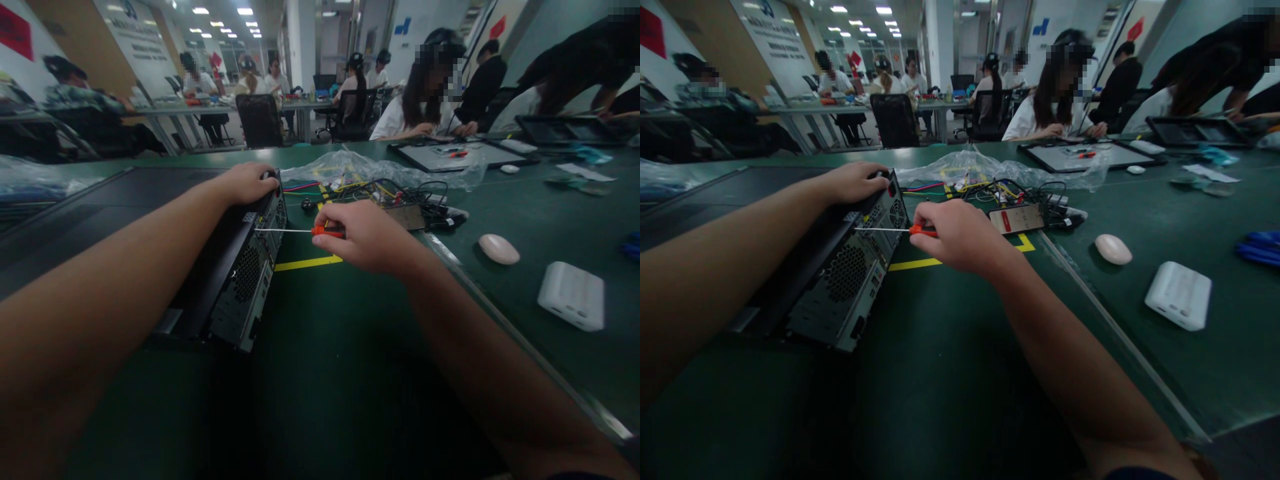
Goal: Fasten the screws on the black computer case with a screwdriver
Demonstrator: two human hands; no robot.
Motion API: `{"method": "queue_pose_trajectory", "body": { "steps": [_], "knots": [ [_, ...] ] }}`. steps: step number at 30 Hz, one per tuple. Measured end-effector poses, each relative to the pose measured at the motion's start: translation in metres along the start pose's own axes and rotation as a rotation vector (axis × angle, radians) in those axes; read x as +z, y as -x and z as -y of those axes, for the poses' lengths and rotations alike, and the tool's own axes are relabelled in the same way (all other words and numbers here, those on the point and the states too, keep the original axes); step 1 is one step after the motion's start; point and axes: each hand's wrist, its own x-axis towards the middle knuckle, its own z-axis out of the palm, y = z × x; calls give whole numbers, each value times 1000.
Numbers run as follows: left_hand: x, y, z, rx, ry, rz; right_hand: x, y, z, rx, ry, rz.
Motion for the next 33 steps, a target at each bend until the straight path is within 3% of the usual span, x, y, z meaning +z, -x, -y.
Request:
{"method": "queue_pose_trajectory", "body": {
  "steps": [12, 33],
  "knots": [
    [-1, 2, -2, -3, 28, -2, 3, 0, 1, 54, 13, 40],
    [0, 0, 1, 8, 24, -2, 0, 0, -2, -37, -3, -2]
  ]
}}
